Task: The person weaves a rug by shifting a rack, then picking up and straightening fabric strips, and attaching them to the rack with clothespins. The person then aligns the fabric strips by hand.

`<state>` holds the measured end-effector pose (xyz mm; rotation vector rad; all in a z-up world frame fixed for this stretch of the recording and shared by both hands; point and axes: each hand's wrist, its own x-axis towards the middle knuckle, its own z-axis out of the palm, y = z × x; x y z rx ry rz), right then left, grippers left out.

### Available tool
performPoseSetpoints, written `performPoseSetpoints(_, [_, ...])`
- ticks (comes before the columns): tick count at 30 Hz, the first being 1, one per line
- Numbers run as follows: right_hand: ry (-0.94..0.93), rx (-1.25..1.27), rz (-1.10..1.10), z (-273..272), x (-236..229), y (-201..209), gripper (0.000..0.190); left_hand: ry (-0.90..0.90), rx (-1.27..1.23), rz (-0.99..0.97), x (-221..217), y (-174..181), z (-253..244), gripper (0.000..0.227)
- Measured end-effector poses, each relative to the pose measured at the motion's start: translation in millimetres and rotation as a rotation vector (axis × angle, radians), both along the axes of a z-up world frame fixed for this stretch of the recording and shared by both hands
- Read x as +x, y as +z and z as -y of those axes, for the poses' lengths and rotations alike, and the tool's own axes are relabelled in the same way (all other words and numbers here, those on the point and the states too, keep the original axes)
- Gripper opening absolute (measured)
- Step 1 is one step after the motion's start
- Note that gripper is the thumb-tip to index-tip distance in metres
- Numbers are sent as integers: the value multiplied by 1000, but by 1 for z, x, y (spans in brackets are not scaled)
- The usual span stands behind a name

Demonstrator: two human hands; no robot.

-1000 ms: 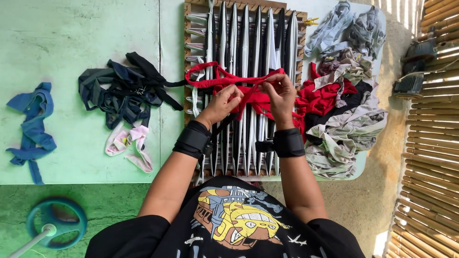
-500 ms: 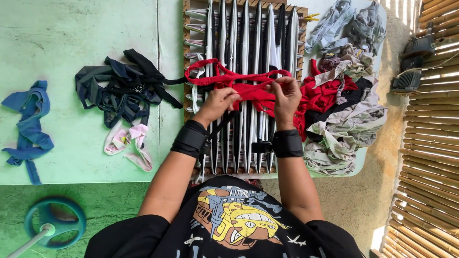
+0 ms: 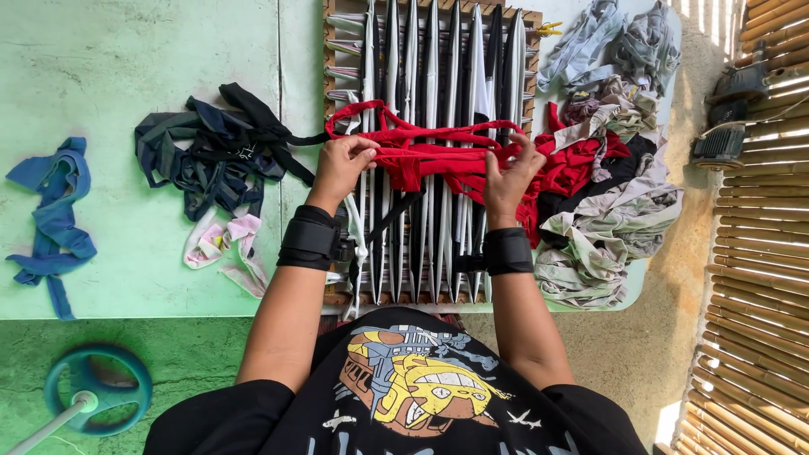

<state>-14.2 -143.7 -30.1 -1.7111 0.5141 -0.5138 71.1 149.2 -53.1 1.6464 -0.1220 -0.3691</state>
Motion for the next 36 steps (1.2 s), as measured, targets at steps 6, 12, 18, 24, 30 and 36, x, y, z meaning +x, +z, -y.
performPoseSetpoints(6, [222,-611,-78,-55,17,26,41,-28,16,13,-5,21,11,10])
performPoseSetpoints(12, [740,-270,-12,-115,37,43,52,17,4,36,0,21,16,25])
performPoseSetpoints(18, [741,-153,-101,-118,45,7,27,131,82,124,17,-5,-3,23])
performPoseSetpoints(24, [630,-374,-194,-107,49,-11,9,275,518,208,30,-36,-28,30])
performPoseSetpoints(30, [696,-524,-143,-111,54,-22,12,309,758,141,32,-28,-27,40])
performPoseSetpoints(36, [687,-544,-282,-100,59,-47,12,300,696,237,38,-33,-21,11])
